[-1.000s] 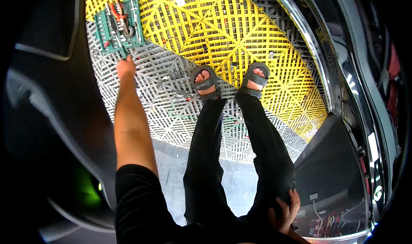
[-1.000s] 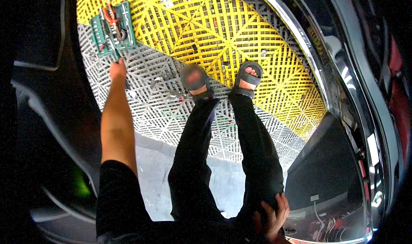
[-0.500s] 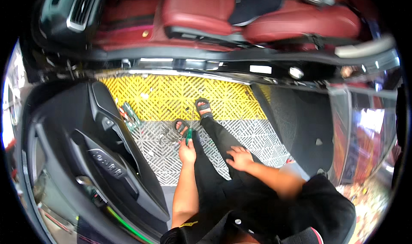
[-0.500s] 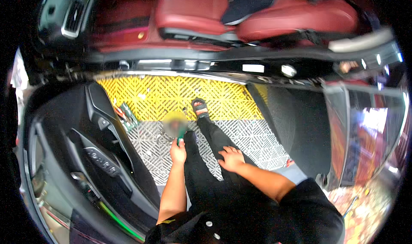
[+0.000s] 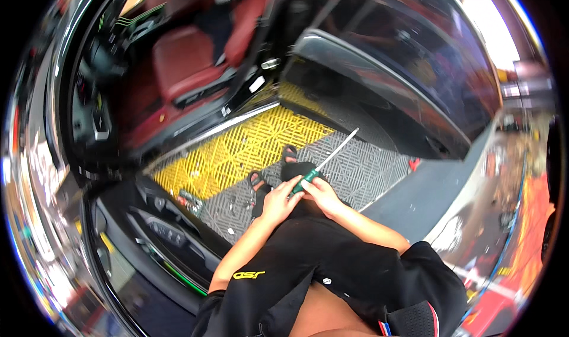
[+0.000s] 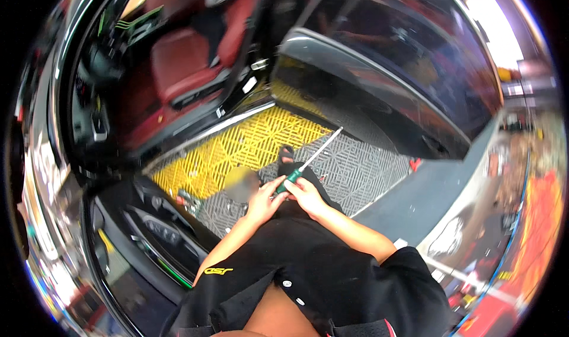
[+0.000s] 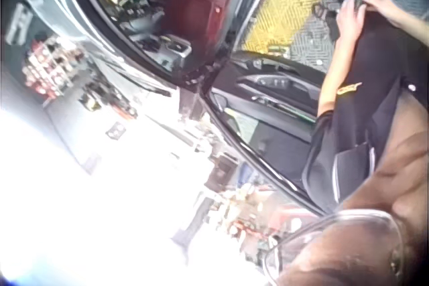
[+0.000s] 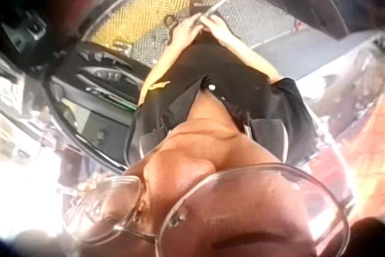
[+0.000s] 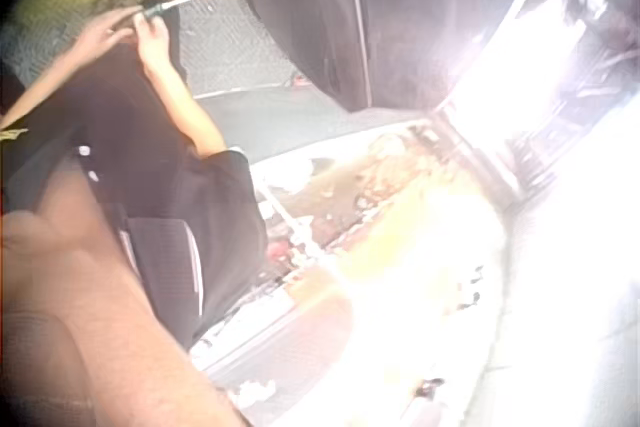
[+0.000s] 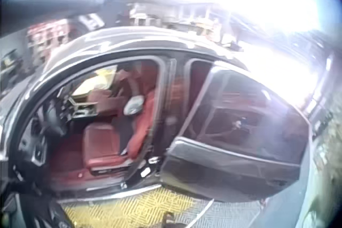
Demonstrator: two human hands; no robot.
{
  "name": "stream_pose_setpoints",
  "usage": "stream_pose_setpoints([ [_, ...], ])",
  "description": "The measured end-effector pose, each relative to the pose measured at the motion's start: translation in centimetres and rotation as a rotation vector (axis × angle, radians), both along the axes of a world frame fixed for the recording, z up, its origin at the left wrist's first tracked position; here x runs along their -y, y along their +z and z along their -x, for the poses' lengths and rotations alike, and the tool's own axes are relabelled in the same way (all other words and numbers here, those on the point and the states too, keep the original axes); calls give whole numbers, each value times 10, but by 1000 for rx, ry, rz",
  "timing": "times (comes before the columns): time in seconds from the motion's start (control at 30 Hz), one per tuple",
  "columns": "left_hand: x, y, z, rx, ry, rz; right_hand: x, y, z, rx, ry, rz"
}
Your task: The person removes a control panel from the interior car door using a screwdriver, disconnects the wiring, and then reconnects the wiring before snapping the panel back into place.
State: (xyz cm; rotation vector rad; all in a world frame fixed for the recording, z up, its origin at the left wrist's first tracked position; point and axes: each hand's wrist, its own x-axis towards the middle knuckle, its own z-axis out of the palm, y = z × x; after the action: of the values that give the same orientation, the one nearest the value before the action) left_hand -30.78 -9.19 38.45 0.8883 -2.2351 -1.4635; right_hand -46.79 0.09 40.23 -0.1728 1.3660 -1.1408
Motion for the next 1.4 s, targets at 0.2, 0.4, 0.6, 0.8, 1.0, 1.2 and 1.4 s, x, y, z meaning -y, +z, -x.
stream_pose_setpoints([
  [0.2, -53, -9, 49, 65, -228, 86, -138, 8, 81, -375, -215, -5],
  [0.4, -106, 2, 134, 316, -326, 58, -284, 10, 161, -750, -544, -60],
  [0.6, -225, -13, 312, 387, -377, 35, -443, -23, 278, -956, -944, -85],
  [0.8, -299, 163, 512, -13, -460, 508, -539, 28, 442, -1365, -1113, -201],
  [1.0, -273, 348, 642, -362, -148, 898, -581, 83, 583, -1337, -1431, -94],
  [1.2, -193, 462, 784, -422, 114, 1737, -596, 85, 665, -1202, -1437, -123],
  [1.4, -67, 457, 960, -192, -92, 1642, -584, 74, 743, -1083, -1403, -188],
])
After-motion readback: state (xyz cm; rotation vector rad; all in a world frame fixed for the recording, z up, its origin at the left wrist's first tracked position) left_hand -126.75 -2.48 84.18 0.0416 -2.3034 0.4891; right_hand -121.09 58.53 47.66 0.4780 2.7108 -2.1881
